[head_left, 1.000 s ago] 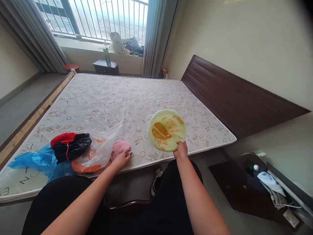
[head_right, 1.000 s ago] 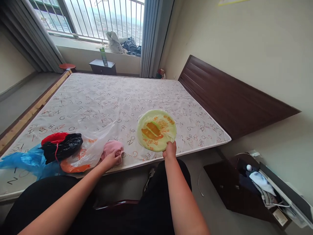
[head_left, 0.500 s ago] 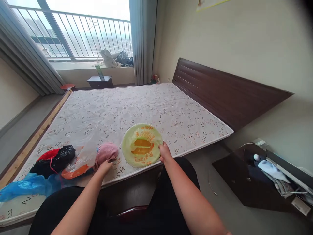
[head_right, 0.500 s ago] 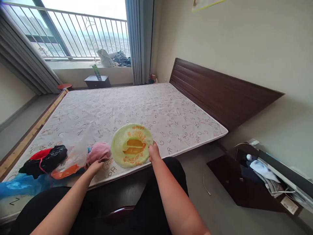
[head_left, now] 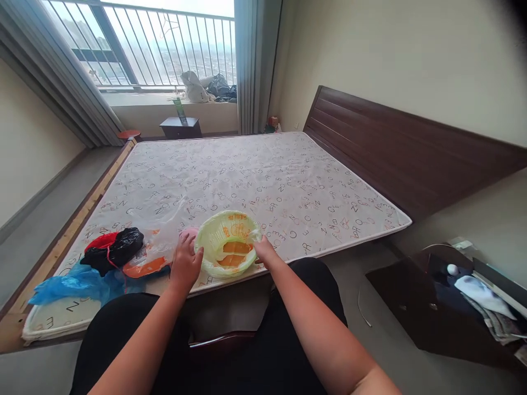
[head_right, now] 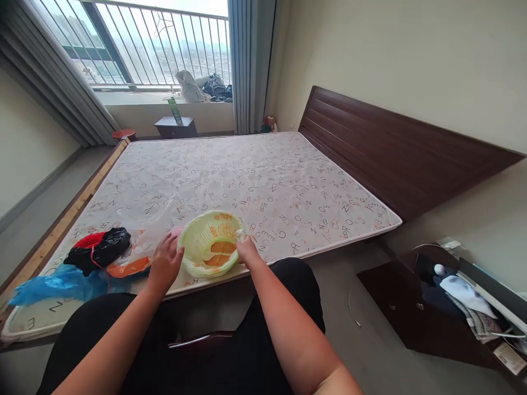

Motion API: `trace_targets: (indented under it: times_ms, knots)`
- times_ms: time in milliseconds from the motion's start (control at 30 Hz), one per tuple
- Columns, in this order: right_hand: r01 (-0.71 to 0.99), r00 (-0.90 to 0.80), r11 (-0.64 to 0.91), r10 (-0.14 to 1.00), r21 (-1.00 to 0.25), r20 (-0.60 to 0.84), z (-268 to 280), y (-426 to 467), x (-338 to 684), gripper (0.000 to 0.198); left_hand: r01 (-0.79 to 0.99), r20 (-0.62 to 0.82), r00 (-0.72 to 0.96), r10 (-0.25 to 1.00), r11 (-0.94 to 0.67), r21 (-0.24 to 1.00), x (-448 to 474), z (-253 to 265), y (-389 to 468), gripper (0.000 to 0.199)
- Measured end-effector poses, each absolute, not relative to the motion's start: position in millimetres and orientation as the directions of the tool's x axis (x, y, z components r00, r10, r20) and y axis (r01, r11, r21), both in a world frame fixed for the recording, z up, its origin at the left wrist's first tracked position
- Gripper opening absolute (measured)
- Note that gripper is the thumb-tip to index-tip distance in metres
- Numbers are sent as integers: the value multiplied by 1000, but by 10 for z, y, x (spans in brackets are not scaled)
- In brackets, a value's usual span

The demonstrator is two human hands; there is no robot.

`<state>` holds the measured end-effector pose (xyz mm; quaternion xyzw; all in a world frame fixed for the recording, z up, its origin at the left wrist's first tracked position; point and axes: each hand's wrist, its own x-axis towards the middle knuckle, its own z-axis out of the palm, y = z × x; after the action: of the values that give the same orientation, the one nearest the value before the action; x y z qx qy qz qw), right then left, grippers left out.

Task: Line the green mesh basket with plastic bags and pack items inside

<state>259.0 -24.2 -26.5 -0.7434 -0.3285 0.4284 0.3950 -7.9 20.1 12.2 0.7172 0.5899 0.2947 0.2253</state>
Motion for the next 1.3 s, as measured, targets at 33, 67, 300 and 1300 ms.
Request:
trace_targets:
  times_ms: [33,67,300,1300]
  knots:
    - [210,420,-519,813,-829,-403,-243,-224,2601,36,739,214,218,952,-304,601,-20,181,124,47]
    - [279,428,-549,806,-788,-410,-217,-206,2621,38,725,205,351,914,-403,558,57,234,48,43]
    - [612,464,-500,854,-613,-233,-91,-52,2812,60,572,-121,806,580,-709,412,739,249,-298,37]
    - [756,167,-313,941,-575,-294,-75,428,3009,16,691,-339,721,605,-661,291,1101,-56,-579,61]
